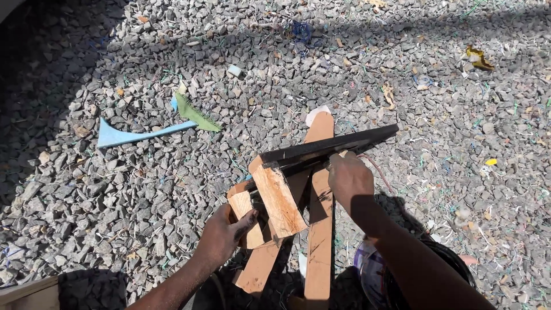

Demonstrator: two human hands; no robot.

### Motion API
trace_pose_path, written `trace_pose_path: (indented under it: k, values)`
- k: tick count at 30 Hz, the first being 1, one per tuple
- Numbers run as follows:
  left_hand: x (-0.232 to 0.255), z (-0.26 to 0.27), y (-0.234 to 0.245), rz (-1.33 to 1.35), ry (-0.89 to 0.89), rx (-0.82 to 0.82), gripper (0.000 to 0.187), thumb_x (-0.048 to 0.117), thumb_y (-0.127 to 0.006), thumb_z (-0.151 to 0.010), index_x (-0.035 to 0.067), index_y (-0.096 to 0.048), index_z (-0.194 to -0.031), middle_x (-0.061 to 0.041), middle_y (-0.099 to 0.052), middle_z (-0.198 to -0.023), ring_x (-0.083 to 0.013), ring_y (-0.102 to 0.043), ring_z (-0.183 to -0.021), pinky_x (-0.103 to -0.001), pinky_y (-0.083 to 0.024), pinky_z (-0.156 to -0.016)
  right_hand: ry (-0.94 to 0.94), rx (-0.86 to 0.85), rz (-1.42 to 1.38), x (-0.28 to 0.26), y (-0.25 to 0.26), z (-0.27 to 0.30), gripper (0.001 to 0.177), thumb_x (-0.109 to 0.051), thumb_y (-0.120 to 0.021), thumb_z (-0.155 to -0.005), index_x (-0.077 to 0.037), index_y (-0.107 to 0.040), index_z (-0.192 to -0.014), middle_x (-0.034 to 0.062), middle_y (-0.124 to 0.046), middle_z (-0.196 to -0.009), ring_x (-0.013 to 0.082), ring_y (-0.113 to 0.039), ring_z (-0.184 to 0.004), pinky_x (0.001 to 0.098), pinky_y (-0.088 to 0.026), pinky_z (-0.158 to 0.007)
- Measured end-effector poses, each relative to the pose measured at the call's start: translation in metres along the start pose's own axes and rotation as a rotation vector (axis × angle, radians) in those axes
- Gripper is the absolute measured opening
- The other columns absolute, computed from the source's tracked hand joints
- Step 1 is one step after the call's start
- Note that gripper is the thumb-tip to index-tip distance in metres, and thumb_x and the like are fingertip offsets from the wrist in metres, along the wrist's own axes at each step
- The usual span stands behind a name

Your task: The person paints a wooden letter 'A' with black paint using a brush. They dip the brush into a paint can and apply the paint to the letter's surface, flipping the letter to paint different sides.

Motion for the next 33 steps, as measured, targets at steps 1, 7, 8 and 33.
trace_pose_path:
  k: [1, 7, 8, 33]
  values:
    - [-0.002, 0.003, -0.001, -0.001, 0.002, -0.002, 0.037, 0.034, -0.066, -0.094, 0.005, -0.064, -0.116, -0.009, -0.075, -0.105, -0.0195, -0.081, -0.101, -0.032, -0.066, -0.052, -0.002, -0.002, 0.000, -0.007, -0.010, 0.006, 0.020, -0.004, -0.048, -0.100, -0.009, -0.066, -0.095, 0.0129, -0.062, -0.084, 0.0291, -0.059, -0.063, 0.0449, -0.054, -0.056]
    - [-0.025, -0.008, -0.003, -0.105, -0.093, -0.002, 0.016, 0.013, -0.065, -0.098, 0.003, -0.060, -0.109, -0.009, -0.073, -0.112, -0.0177, -0.076, -0.121, -0.029, -0.075, -0.076, 0.230, 0.103, -0.384, -0.060, 0.005, 0.052, 0.011, -0.003, -0.052, -0.096, -0.010, -0.051, -0.087, 0.0086, -0.050, -0.078, 0.0254, -0.048, -0.061, 0.0417, -0.037, -0.054]
    - [-0.024, -0.009, -0.003, 0.028, -0.072, -0.021, 0.016, 0.002, -0.057, -0.098, 0.000, -0.060, -0.113, -0.013, -0.072, -0.122, -0.0196, -0.074, -0.125, -0.030, -0.075, -0.079, 0.402, 0.122, -0.435, -0.073, 0.017, 0.056, 0.020, 0.006, -0.054, -0.091, -0.008, -0.059, -0.103, 0.0117, -0.057, -0.090, 0.0285, -0.055, -0.066, 0.0411, -0.044, -0.056]
    - [0.010, 0.010, 0.007, 0.068, -0.108, -0.111, 0.057, 0.056, -0.068, -0.096, 0.001, -0.055, -0.100, -0.015, -0.070, -0.064, -0.0280, -0.071, -0.069, -0.038, -0.059, -0.070, -0.615, -0.470, -1.596, -0.049, -0.011, 0.065, 0.045, -0.016, -0.052, -0.101, -0.018, -0.048, -0.145, 0.0243, -0.024, -0.168, 0.0419, -0.012, -0.159, 0.0599, -0.004, -0.126]
Point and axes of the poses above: each hand's wrist, its own z-axis away from the middle knuckle, its own y-axis out of the back of the hand, x = y × z, the point moved 5 cm from there along -z, towards the middle knuckle
